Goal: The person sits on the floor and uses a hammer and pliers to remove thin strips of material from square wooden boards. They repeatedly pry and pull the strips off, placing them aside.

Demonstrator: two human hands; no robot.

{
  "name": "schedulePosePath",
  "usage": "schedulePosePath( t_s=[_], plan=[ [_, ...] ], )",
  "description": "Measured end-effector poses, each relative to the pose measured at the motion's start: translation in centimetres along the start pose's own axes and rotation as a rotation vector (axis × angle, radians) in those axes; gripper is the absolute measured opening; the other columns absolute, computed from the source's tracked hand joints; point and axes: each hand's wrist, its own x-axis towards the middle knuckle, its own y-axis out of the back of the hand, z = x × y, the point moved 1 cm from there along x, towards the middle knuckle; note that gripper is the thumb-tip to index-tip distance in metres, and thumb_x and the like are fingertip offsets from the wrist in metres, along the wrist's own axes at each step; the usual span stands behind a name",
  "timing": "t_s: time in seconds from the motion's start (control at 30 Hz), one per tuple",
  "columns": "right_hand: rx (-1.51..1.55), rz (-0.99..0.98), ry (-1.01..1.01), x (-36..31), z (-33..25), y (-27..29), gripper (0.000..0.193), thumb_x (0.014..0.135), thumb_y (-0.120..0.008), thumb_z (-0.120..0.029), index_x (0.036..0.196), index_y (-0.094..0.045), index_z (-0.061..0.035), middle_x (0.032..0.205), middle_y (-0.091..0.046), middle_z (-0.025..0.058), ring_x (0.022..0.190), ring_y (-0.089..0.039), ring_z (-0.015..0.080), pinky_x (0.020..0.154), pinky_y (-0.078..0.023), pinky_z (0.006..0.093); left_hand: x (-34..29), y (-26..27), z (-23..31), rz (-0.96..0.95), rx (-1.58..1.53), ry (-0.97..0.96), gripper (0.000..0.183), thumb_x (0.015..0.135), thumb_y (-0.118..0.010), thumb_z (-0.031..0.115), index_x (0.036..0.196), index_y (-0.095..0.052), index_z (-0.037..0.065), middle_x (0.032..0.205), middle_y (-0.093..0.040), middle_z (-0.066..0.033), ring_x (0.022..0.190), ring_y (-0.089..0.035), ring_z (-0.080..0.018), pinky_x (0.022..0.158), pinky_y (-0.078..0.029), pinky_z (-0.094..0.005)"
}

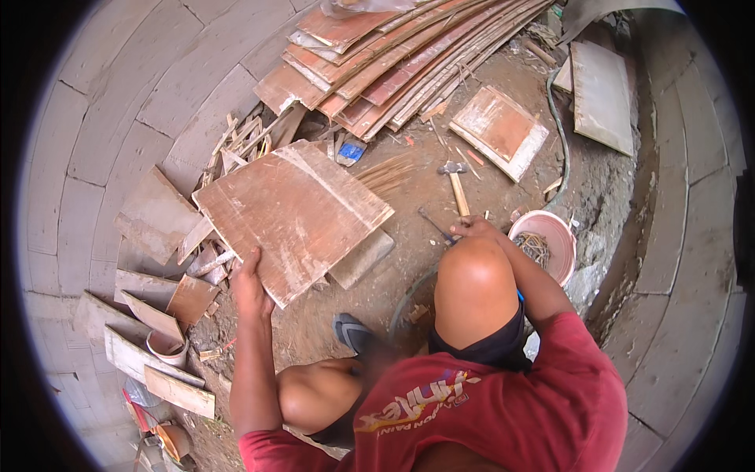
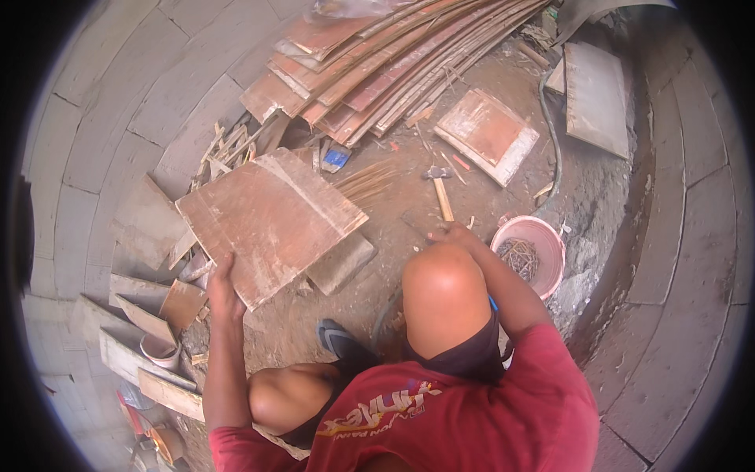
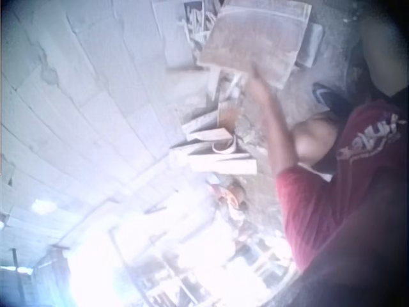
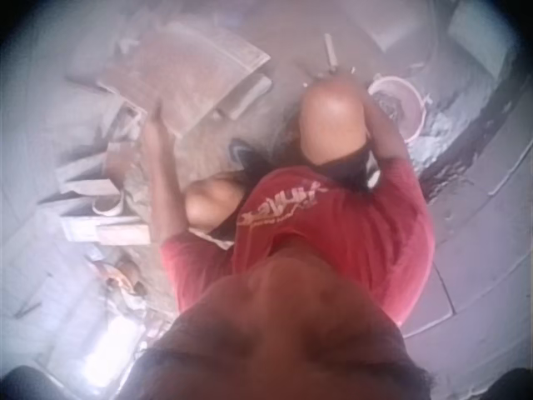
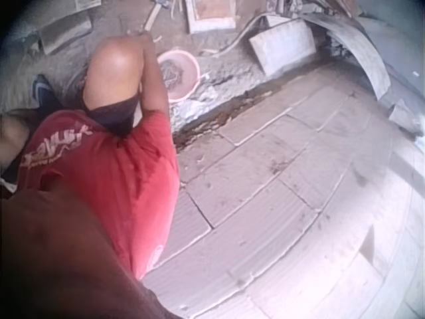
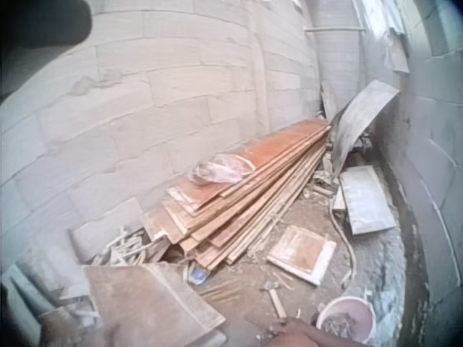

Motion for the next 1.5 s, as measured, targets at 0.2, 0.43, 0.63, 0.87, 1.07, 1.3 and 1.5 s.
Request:
schedulePosePath(
  t_s=[0.2,0.43,0.63,0.87,1.07,1.3,1.5],
  plan=[
    [0.440,-0.108,0.206,-4.0,-7.6,1.9,0.068,0.095,-0.059,-0.048,0.136,-0.049,0.0052,0.110,-0.066,0.0137,0.098,-0.065,0.0210,0.074,-0.054,0.0318,2.6,-10.0,-1.5,-0.166,-0.097,0.056,0.039,0.094,-0.052,0.005,0.130,-0.040,-0.007,0.121,-0.055,-0.0218,0.111,-0.059,-0.0334,0.097,-0.051,-0.0477],
    [1.072,-0.306,0.369,-8.4,-14.6,2.7,0.079,0.097,-0.050,-0.056,0.145,-0.027,0.0023,0.132,-0.052,0.0214,0.110,-0.062,0.0290,0.078,-0.058,0.0405,1.4,-24.1,-8.5,-0.238,-0.333,0.098,0.046,0.093,-0.051,0.002,0.136,-0.036,-0.005,0.131,-0.049,-0.0223,0.122,-0.052,-0.0350,0.107,-0.042,-0.0497],
    [1.323,0.064,0.418,-10.7,-14.3,4.3,0.049,0.097,-0.053,-0.026,0.137,-0.039,-0.0017,0.133,-0.054,0.0169,0.112,-0.061,0.0282,0.078,-0.059,0.0446,-1.4,-30.8,-13.5,-0.403,-0.234,0.108,0.054,0.094,-0.057,0.011,0.139,-0.033,-0.005,0.135,-0.046,-0.0225,0.127,-0.047,-0.0338,0.104,-0.043,-0.0473],
    [1.297,0.369,0.344,-8.8,-13.0,8.0,0.045,0.093,-0.055,-0.012,0.130,-0.041,0.0094,0.121,-0.057,0.0225,0.103,-0.064,0.0347,0.077,-0.060,0.0458,0.5,-27.6,-14.2,-0.590,0.165,0.484,0.073,0.098,-0.057,0.035,0.149,-0.022,-0.002,0.143,-0.042,-0.0240,0.123,-0.051,-0.0362,0.097,-0.048,-0.0470],
    [1.115,0.422,0.123,-2.7,-12.3,10.5,0.042,0.093,-0.058,-0.015,0.125,-0.044,0.0091,0.110,-0.060,0.0236,0.089,-0.068,0.0365,0.067,-0.063,0.0399,1.8,-22.6,-14.1,-0.573,0.308,0.423,0.056,0.099,-0.053,0.027,0.144,-0.035,-0.001,0.132,-0.053,-0.0176,0.112,-0.058,-0.0294,0.088,-0.052,-0.0409],
    [1.022,0.350,0.066,0.6,-13.6,10.4,0.060,0.095,-0.058,-0.025,0.139,-0.036,0.0097,0.135,-0.046,0.0328,0.096,-0.068,0.0385,0.061,-0.062,0.0355,2.0,-17.9,-12.2,-0.486,0.283,0.385,0.053,0.099,-0.052,0.024,0.142,-0.037,-0.001,0.124,-0.056,-0.0152,0.108,-0.059,-0.0277,0.085,-0.052,-0.0392],
    [1.070,0.360,0.098,-1.5,-15.8,16.2,0.055,0.100,-0.046,-0.023,0.145,-0.027,0.0022,0.148,-0.026,0.0364,0.109,-0.062,0.0451,0.076,-0.063,0.0411,2.6,-15.6,-10.2,-0.441,0.246,0.353,0.046,0.100,-0.051,0.023,0.138,-0.041,0.000,0.122,-0.059,-0.0140,0.104,-0.061,-0.0259,0.081,-0.054,-0.0374]
  ],
)
